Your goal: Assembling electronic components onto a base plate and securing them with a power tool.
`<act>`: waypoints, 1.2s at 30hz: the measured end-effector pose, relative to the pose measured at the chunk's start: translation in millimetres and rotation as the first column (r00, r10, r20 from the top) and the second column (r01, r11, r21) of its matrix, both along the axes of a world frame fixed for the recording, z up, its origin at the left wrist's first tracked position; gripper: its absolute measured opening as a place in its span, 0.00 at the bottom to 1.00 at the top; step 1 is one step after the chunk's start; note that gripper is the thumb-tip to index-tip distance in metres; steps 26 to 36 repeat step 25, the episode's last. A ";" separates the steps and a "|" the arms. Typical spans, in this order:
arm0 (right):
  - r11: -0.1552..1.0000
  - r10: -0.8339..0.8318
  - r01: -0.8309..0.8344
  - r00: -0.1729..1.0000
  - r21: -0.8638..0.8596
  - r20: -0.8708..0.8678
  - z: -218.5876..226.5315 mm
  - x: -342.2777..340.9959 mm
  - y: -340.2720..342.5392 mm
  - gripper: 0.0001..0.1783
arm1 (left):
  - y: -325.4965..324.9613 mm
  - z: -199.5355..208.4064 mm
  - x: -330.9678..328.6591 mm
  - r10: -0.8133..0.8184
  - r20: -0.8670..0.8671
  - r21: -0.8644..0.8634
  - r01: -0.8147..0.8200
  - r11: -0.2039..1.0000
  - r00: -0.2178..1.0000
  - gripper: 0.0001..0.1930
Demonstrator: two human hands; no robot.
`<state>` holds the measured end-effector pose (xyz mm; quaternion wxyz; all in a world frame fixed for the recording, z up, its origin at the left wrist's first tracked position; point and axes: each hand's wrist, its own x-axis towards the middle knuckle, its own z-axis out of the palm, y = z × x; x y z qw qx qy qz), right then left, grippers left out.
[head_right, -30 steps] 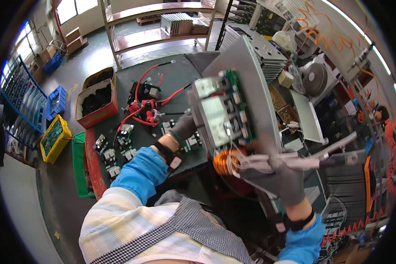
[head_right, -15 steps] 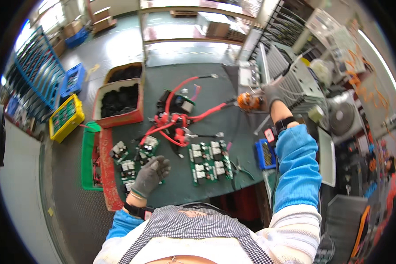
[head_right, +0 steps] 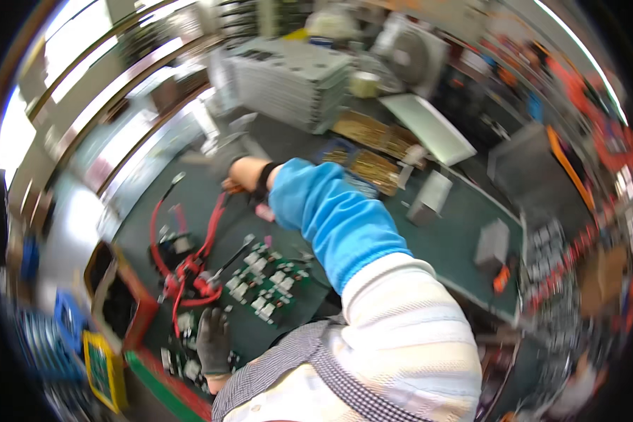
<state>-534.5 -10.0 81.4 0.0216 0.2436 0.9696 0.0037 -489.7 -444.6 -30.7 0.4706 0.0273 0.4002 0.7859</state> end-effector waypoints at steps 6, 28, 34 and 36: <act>0.768 0.274 -0.318 0.948 -0.555 -0.164 60.9 187.4 -102.2 0.30 | 57.3 25.9 9.8 -0.357 -0.064 -0.160 0.343 0.926 0.932 0.24; -0.782 -0.606 0.498 -0.750 -0.375 0.266 -261.7 661.3 -734.9 0.22 | 196.3 -74.1 292.1 -0.984 -0.092 -0.499 0.862 -0.089 -0.155 0.19; -0.782 -0.606 0.498 -0.750 -0.375 0.266 -261.7 661.3 -734.9 0.22 | 196.3 -74.1 292.1 -0.984 -0.092 -0.499 0.862 -0.089 -0.155 0.19; -0.782 -0.606 0.498 -0.750 -0.375 0.266 -261.7 661.3 -734.9 0.22 | 196.3 -74.1 292.1 -0.984 -0.092 -0.499 0.862 -0.089 -0.155 0.19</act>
